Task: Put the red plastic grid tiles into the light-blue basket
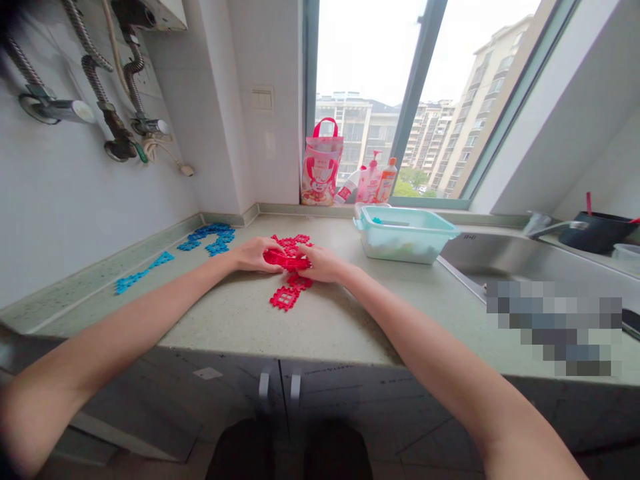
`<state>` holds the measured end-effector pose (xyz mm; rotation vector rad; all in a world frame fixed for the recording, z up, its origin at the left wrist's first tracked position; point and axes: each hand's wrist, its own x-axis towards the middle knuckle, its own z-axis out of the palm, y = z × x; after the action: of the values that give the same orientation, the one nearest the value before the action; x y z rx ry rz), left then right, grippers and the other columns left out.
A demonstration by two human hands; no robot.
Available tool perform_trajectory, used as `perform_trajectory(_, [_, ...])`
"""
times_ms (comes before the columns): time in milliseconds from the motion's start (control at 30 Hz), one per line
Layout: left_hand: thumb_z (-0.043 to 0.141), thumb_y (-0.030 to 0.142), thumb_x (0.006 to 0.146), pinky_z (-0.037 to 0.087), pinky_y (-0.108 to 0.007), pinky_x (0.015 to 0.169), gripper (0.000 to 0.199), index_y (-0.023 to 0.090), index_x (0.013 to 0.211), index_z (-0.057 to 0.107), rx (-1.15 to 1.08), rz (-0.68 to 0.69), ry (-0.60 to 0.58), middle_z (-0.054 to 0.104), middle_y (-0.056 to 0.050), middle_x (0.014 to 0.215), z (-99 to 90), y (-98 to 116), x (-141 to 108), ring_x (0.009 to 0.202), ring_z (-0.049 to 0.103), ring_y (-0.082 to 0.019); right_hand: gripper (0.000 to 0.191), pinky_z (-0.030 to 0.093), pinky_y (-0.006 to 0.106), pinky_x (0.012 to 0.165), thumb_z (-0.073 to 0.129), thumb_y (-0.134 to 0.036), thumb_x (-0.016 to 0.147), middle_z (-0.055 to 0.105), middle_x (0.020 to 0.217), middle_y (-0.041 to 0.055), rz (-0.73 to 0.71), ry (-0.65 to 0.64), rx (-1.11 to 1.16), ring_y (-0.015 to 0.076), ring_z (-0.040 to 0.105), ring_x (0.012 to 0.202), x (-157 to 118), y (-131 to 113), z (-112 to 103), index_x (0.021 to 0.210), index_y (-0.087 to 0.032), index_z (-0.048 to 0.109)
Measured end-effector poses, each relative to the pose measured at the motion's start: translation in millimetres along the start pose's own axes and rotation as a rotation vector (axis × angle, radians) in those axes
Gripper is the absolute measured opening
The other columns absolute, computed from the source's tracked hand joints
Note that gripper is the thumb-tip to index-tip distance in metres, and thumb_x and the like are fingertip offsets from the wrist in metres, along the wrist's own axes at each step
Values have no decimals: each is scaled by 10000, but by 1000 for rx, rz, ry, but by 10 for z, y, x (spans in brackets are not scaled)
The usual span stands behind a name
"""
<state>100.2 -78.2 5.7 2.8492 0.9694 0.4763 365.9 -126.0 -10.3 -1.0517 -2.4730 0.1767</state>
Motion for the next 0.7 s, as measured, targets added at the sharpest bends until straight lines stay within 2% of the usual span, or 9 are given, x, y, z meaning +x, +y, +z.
perform_trajectory(133, [700, 580, 845, 486, -329, 842, 469, 200, 1117, 739, 101, 57, 0, 738, -68, 991, 61, 50, 61, 904, 681, -243, 332, 484, 364, 864, 763, -293, 812, 750, 1077, 91, -21, -19, -29, 269, 685, 957, -6, -24, -23, 1120, -212, 665])
perform_trajectory(300, [624, 595, 931, 484, -355, 951, 538, 251, 1344, 657, 200, 114, -14, 684, -95, 1211, 103, 51, 66, 1035, 681, -263, 477, 517, 387, 917, 805, -474, 845, 769, 1175, 102, -8, 19, 11, 292, 718, 1048, -3, 21, 10, 1246, -242, 689])
perform_trajectory(367, [586, 625, 957, 485, -354, 957, 522, 256, 1319, 657, 193, 110, -32, 663, -96, 1239, 101, 52, 55, 1059, 680, -262, 458, 525, 393, 929, 776, -494, 889, 779, 1192, 109, -17, 43, 14, 298, 730, 1064, 7, 63, 27, 1272, -253, 703])
perform_trajectory(467, [575, 638, 965, 489, -350, 949, 487, 248, 1242, 665, 161, 110, -31, 648, -93, 1234, 95, 61, 49, 1070, 677, -261, 333, 529, 383, 938, 749, -438, 931, 799, 1179, 89, -49, 41, 40, 282, 743, 1040, 29, 127, 27, 1221, -274, 753])
perform_trajectory(700, [570, 550, 972, 479, -347, 912, 375, 219, 1123, 662, 181, 125, -37, 685, -96, 1127, 96, 64, 65, 1018, 670, -258, 245, 517, 367, 979, 707, -353, 965, 780, 1195, 81, -102, -23, 57, 242, 721, 1064, 48, 121, -15, 1180, -244, 753])
